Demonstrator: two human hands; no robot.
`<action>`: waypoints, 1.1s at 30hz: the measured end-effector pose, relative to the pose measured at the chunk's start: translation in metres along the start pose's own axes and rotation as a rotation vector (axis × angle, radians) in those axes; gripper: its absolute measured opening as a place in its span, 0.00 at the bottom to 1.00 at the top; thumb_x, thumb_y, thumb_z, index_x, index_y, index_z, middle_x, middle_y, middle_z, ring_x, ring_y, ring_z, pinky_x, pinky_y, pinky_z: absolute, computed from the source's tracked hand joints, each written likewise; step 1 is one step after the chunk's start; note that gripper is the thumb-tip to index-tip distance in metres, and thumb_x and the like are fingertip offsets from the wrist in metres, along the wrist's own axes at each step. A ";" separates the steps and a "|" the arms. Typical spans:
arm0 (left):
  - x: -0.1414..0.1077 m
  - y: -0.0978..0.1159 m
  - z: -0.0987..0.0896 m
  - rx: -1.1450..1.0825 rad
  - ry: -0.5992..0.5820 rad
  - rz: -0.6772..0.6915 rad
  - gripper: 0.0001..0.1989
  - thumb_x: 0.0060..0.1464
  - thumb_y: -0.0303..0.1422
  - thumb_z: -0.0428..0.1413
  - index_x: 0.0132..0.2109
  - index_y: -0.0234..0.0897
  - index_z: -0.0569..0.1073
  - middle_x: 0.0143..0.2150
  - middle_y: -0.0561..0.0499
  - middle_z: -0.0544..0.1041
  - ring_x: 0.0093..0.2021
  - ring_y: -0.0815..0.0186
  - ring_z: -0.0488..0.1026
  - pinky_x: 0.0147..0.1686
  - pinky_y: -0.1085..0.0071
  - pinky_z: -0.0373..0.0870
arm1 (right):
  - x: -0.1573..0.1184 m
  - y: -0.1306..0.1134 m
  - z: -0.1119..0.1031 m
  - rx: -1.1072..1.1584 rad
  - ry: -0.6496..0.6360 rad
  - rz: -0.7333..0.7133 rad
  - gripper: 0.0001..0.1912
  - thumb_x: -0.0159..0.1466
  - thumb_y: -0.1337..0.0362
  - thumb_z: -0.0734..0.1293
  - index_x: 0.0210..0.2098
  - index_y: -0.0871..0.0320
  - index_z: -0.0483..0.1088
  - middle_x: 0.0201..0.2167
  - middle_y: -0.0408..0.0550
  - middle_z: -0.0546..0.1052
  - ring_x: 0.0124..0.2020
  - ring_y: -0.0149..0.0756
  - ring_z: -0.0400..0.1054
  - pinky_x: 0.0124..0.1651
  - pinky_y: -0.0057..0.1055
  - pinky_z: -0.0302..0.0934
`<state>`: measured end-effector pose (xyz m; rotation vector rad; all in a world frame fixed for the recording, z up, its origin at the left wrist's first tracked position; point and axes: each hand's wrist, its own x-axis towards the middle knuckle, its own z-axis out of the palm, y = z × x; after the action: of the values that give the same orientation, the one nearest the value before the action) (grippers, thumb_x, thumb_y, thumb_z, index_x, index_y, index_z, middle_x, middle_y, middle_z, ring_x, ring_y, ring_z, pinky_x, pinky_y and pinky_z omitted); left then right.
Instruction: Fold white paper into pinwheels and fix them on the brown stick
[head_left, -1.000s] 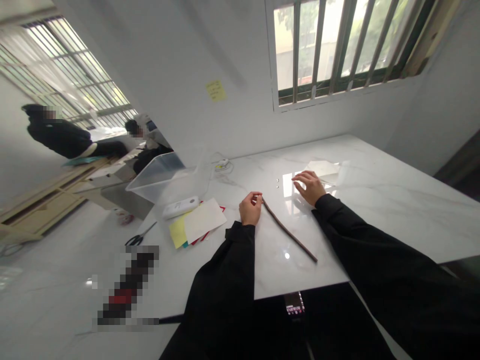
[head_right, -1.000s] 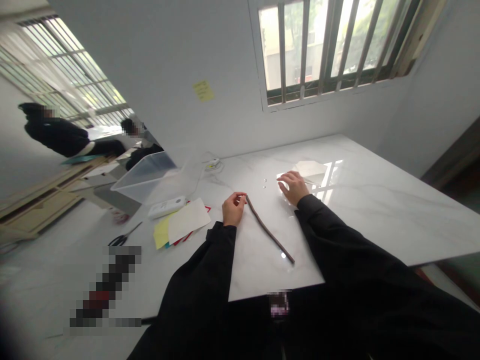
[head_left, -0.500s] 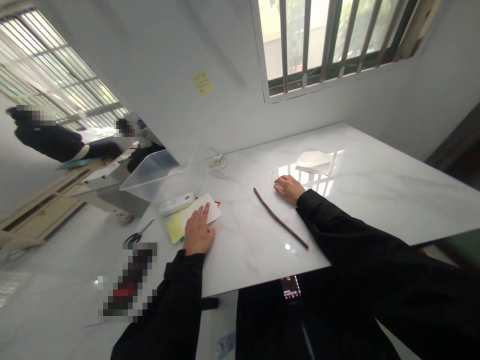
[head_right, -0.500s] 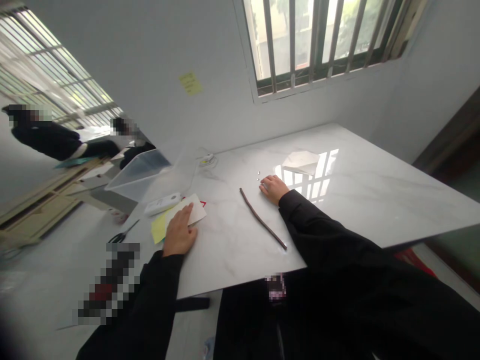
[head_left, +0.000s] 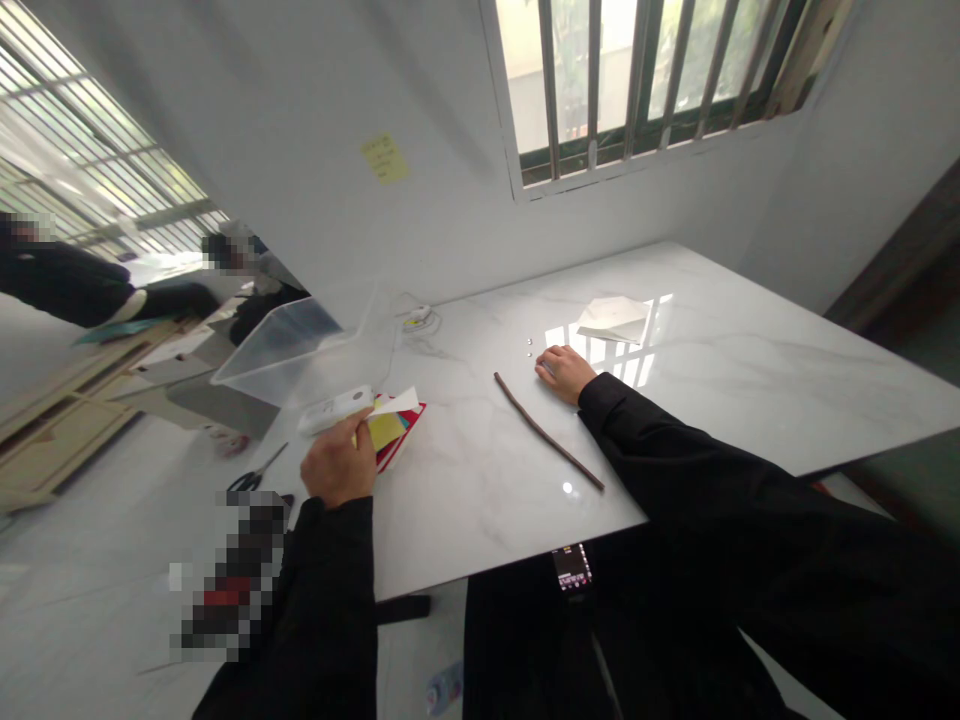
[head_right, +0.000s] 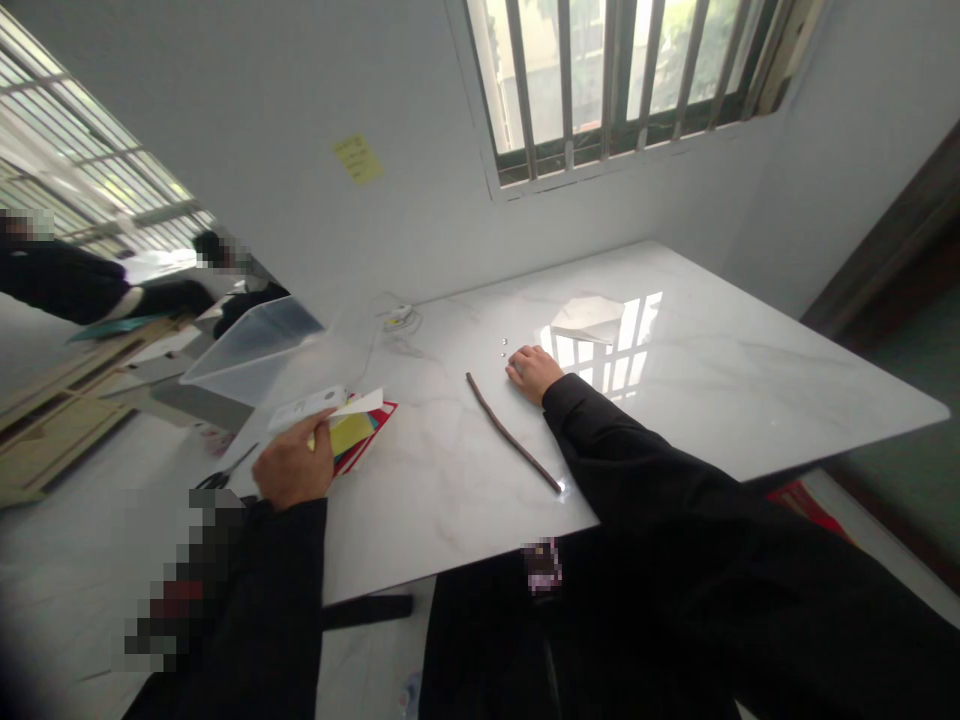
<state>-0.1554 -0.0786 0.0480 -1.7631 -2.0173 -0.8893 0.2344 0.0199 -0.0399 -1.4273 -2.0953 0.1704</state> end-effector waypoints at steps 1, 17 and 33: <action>0.005 0.007 -0.003 -0.086 0.058 0.004 0.18 0.64 0.39 0.51 0.51 0.43 0.84 0.49 0.40 0.84 0.47 0.49 0.79 0.52 0.53 0.72 | 0.000 0.000 0.000 -0.002 0.001 0.002 0.15 0.75 0.61 0.62 0.50 0.61 0.79 0.51 0.59 0.79 0.52 0.49 0.69 0.62 0.44 0.59; 0.015 0.139 0.139 -1.282 -0.141 -0.544 0.17 0.43 0.39 0.65 0.39 0.37 0.73 0.31 0.51 0.78 0.30 0.67 0.75 0.32 0.75 0.70 | 0.002 -0.005 -0.004 -0.039 0.001 0.030 0.15 0.75 0.62 0.61 0.47 0.61 0.79 0.50 0.58 0.81 0.51 0.48 0.71 0.62 0.43 0.61; 0.000 0.136 0.131 -1.303 -0.332 -0.401 0.21 0.42 0.38 0.66 0.44 0.37 0.74 0.35 0.48 0.81 0.31 0.65 0.76 0.30 0.74 0.70 | -0.003 -0.038 -0.002 1.201 0.164 0.458 0.29 0.62 0.34 0.69 0.33 0.56 0.72 0.28 0.46 0.76 0.32 0.34 0.73 0.31 0.28 0.67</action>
<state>-0.0031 0.0110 -0.0181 -2.1211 -2.1519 -2.6120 0.2057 0.0007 -0.0235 -1.0162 -1.0627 1.1997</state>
